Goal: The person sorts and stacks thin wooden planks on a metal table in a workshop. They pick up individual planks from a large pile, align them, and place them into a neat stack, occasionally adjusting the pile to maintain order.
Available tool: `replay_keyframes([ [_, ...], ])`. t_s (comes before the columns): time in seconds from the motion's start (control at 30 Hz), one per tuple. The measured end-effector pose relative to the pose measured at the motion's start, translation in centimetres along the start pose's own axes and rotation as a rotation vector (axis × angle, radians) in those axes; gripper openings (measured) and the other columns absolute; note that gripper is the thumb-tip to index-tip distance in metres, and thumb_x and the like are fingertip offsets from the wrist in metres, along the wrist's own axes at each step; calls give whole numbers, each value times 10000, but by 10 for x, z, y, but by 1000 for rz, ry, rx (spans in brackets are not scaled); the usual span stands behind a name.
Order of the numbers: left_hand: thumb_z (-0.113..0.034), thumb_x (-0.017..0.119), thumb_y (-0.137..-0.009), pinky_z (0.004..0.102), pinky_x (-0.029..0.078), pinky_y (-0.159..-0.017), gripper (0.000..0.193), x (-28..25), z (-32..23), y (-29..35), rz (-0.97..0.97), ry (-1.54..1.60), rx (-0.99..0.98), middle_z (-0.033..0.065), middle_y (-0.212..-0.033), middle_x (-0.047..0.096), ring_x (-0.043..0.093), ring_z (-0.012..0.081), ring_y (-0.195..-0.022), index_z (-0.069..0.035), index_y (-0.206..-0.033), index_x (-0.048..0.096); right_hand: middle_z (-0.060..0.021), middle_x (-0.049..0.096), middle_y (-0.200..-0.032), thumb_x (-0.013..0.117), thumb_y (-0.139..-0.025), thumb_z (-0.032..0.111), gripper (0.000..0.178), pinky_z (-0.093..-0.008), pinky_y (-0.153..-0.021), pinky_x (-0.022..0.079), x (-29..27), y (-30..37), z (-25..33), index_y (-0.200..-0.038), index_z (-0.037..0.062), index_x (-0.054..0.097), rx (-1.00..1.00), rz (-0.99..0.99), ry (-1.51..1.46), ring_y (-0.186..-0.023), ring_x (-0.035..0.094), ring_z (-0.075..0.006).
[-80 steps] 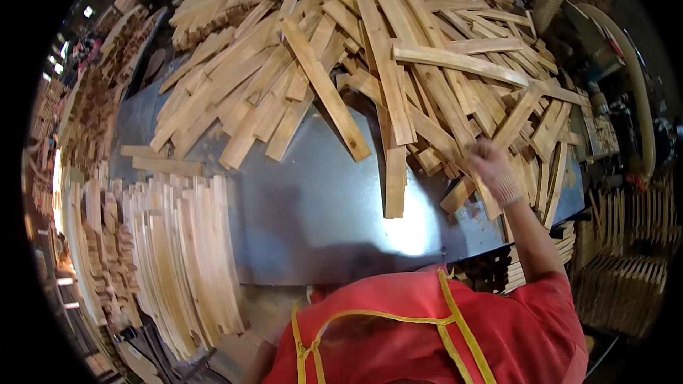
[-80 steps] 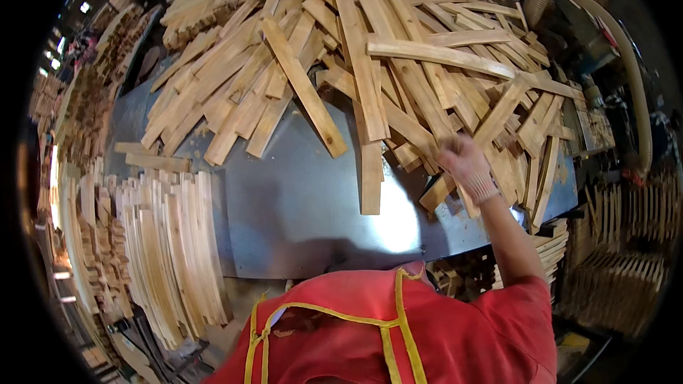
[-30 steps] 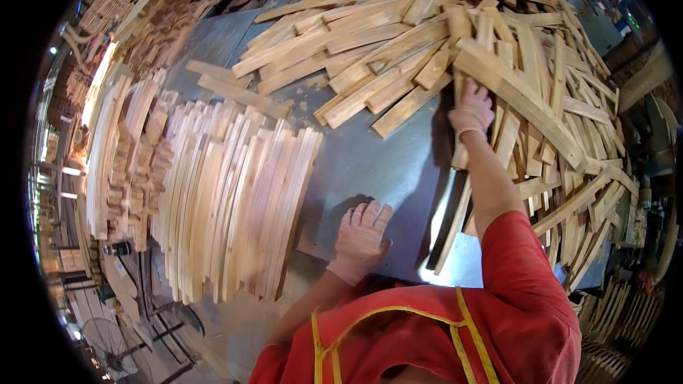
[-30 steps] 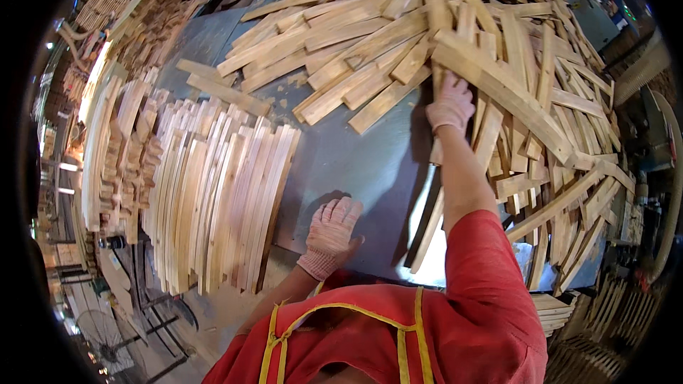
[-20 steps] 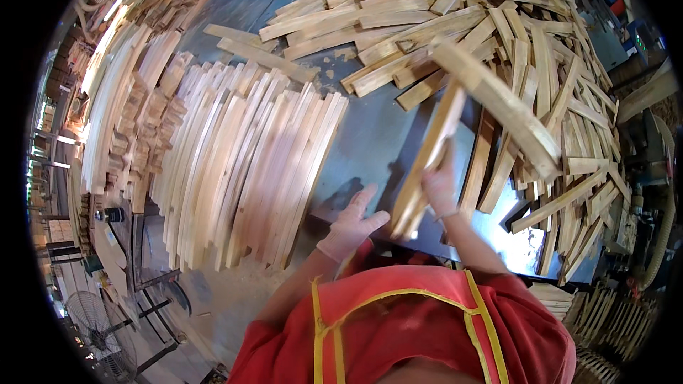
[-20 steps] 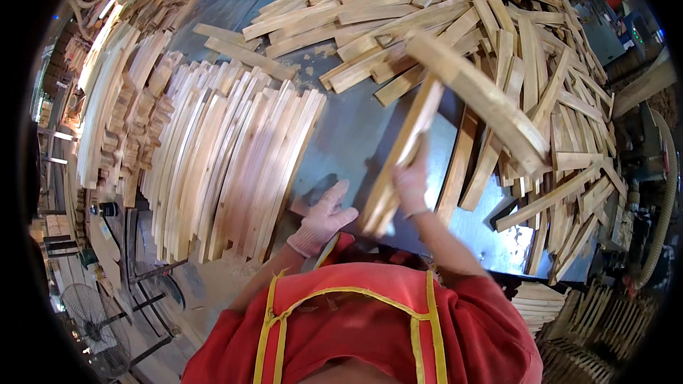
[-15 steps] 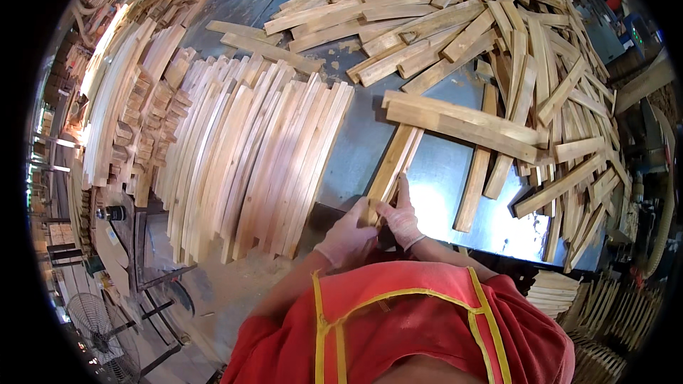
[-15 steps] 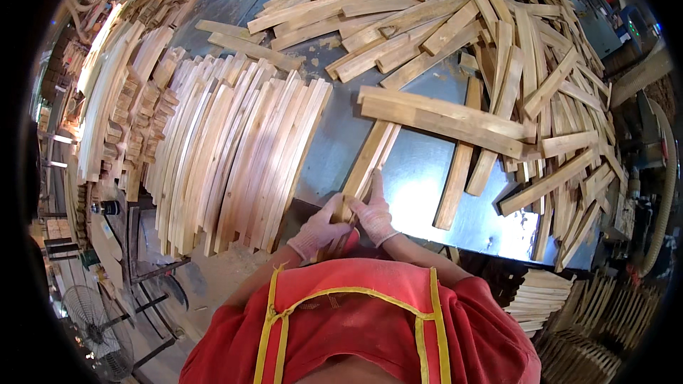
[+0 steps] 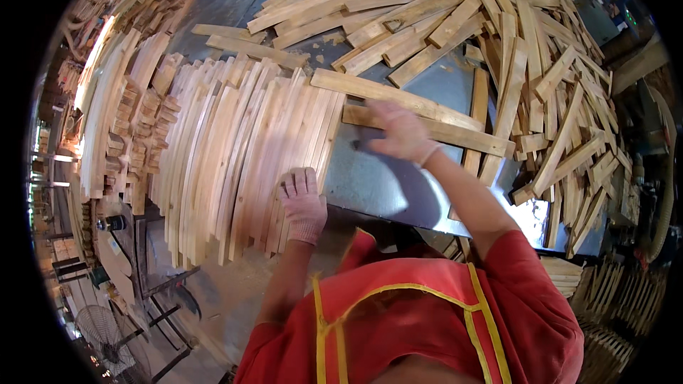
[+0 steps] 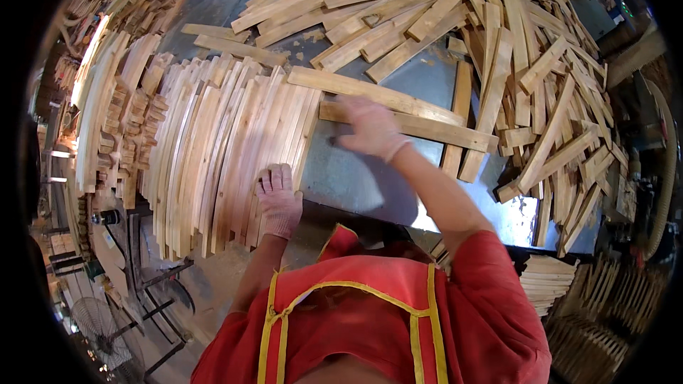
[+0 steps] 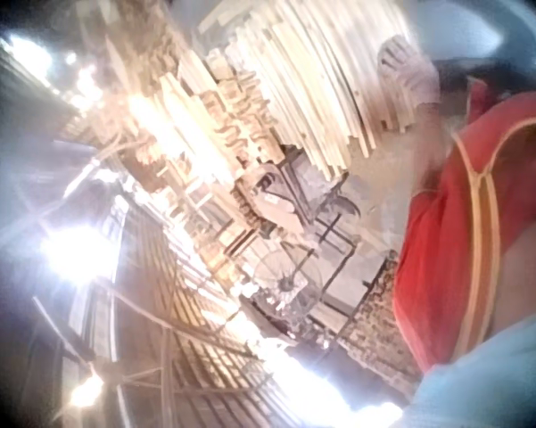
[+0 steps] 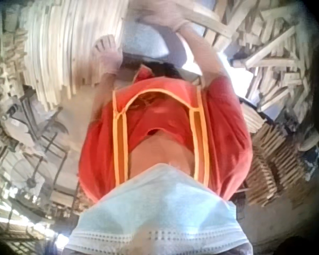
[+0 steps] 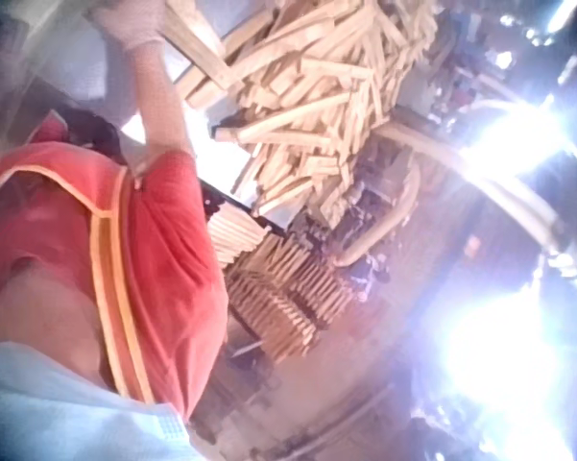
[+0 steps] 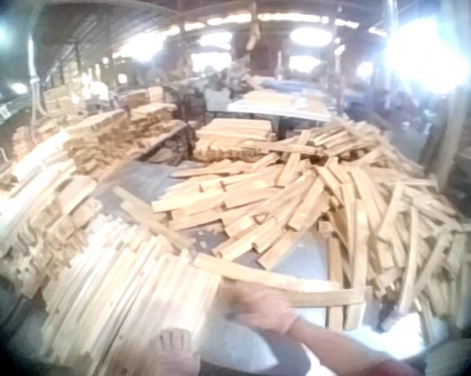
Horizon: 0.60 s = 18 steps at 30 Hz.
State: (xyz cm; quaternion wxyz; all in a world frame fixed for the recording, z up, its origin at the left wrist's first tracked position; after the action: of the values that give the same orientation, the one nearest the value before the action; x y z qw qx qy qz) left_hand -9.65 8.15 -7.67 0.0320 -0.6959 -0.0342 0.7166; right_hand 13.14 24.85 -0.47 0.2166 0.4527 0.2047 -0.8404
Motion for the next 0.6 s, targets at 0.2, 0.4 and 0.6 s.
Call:
replay_keyframes([
  [0.2,-366,762,-845,538,329,-1196,830,3,-5,-12,149,-45,-18,177,-1564,435,408,383,-1445,-67,-1553,449,-179,613,-1387,902,-684,318,1118,-465,-1033,534,-27,37,-115,-1635,180,331,323,427,452,-1220,662,-394],
  [0.4,-352,792,-838,536,325,-1225,898,-19,-40,-10,64,48,69,224,-1527,491,451,411,-1424,-55,-1600,420,-202,626,-1422,850,-726,235,1083,-403,-998,540,-69,59,-74,-1664,106,325,527,533,-199,-1159,652,-411],
  [0.6,-270,692,-1016,416,478,-1114,579,10,-130,-17,541,1950,-173,139,-1430,612,610,268,-1278,-37,-1519,525,-110,598,-1390,867,-764,243,1009,-351,-1104,465,17,92,-4,-1615,15,376,494,141,-1569,-1237,581,-232],
])
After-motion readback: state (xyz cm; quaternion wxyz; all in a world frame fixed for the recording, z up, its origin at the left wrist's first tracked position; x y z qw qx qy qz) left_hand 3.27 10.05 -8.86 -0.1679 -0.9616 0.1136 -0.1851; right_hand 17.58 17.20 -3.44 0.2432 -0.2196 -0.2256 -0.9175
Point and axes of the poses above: each hand's wrist, its own y-axis away from the middle knuckle, its own x-axis out of the palm, z = x × y, the point moved 6 cm from there along -y, towards the middle knuckle
